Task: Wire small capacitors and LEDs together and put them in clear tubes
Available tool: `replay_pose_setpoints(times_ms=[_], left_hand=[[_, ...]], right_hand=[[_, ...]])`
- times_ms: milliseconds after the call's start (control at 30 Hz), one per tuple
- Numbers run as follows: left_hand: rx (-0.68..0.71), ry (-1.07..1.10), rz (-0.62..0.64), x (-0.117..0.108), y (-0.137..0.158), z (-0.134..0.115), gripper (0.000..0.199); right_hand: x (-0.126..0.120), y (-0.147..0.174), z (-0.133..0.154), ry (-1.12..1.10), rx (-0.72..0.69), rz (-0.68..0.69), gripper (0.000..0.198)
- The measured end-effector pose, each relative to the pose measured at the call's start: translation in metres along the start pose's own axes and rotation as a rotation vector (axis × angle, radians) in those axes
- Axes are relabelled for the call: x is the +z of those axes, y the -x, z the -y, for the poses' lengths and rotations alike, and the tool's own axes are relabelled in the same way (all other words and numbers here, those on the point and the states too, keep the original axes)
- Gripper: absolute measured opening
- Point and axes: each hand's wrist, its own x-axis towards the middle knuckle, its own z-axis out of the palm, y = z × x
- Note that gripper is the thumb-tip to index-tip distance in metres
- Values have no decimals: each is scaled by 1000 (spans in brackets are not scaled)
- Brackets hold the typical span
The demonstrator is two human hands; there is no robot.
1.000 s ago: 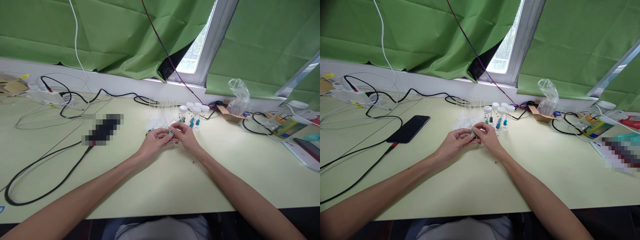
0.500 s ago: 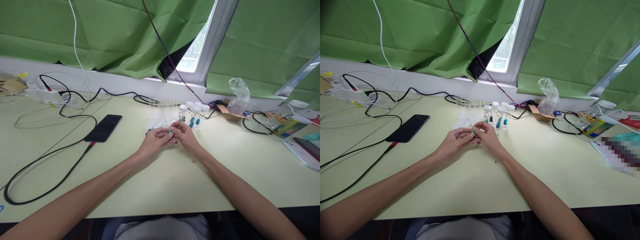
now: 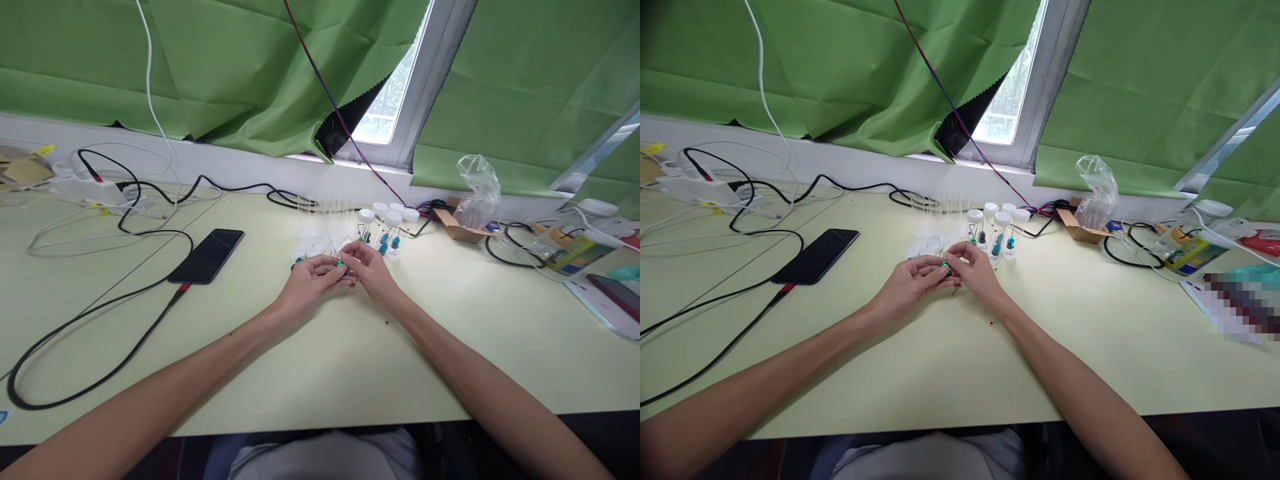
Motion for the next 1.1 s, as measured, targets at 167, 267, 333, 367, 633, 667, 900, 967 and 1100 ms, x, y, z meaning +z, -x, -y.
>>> replay_pose_setpoints(times_ms=[167, 267, 333, 367, 633, 667, 900, 967, 1100], left_hand=[[-14, 13, -22, 2, 1, -1, 24], [-22, 15, -33, 3, 1, -2, 22], [-23, 16, -43, 2, 1, -3, 24], [-23, 17, -47, 1, 1, -3, 25], [25, -30, -83, -8, -3, -9, 33], [35, -30, -93, -9, -4, -10, 33], [43, -20, -141, -9, -5, -12, 31], [41, -21, -145, -9, -5, -11, 31], [49, -12, -127, -9, -6, -9, 31]], right_hand=[[0, 0, 0, 25, -9, -1, 32], [1, 0, 2, 23, -3, -16, 34], [2, 1, 4, 32, -27, -44, 35], [1, 1, 4, 49, -47, -65, 35], [-14, 0, 1, 676, -387, -143, 12], [-16, 0, 1, 775, -429, -108, 12], [-26, 6, 11, 1279, -348, 189, 30], [-28, 8, 14, 1319, -309, 261, 30], [-31, 9, 13, 1303, -268, 355, 32]])
